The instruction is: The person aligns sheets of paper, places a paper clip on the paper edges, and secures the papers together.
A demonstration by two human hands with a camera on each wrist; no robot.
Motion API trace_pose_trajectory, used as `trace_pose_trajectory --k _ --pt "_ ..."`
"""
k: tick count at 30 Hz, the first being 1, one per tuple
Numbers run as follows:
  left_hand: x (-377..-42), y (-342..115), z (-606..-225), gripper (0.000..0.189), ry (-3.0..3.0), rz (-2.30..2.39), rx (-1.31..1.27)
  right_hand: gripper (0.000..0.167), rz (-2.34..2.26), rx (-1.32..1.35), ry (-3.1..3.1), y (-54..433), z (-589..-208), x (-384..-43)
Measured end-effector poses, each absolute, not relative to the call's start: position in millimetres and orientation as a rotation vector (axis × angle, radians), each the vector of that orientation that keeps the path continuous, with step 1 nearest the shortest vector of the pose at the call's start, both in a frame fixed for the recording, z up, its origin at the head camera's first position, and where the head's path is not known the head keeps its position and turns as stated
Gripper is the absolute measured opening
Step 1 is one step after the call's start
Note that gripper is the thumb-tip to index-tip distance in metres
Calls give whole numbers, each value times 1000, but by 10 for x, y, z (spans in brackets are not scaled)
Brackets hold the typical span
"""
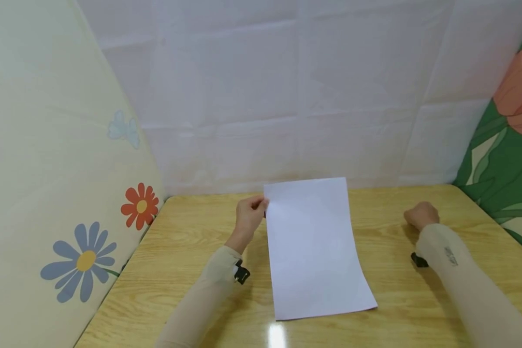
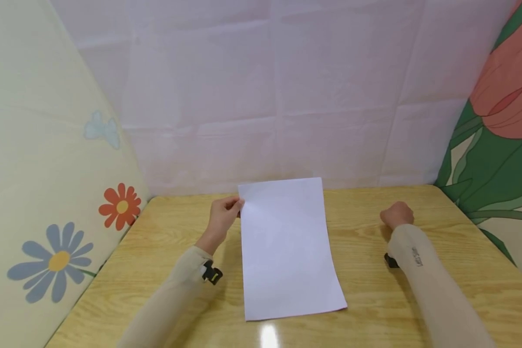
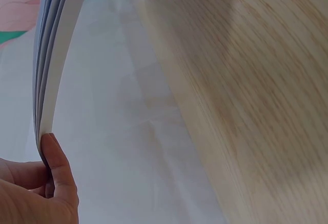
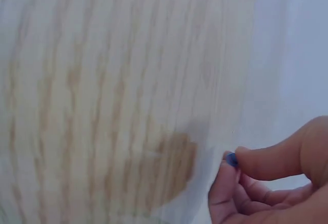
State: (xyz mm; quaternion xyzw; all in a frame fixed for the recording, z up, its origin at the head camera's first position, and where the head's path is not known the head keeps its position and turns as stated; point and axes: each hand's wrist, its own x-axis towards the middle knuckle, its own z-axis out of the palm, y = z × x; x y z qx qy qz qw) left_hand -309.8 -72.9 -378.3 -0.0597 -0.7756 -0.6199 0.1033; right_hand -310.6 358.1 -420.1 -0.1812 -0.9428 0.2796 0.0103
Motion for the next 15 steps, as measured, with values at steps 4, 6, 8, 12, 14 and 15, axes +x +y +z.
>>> trace_pose_trajectory --k 4,6,8,12,14,15 --pt "-3104 -728 -3774 15 -2285 -1833 -171 15 983 -532 -2839 3572 -4208 -3124" --pt "-3106 -724 -3773 15 -2281 -1829 -176 20 1001 -483 -2781 3556 -4207 -3121" --pt "-3106 -721 -3775 15 -2278 -1824 -181 23 995 -434 -2716 3521 -4200 -3118" --pt "-3107 -720 -3778 16 -2270 -1818 -183 24 933 -366 -2586 3425 -4167 -3121" --pt "-3109 -720 -3775 16 -2268 -1808 -186 23 947 -374 -2543 3383 -4139 -3138" --pt "-3108 -719 -3772 16 -2267 -1804 -189 23 964 -381 -2528 3366 -4120 -3145"
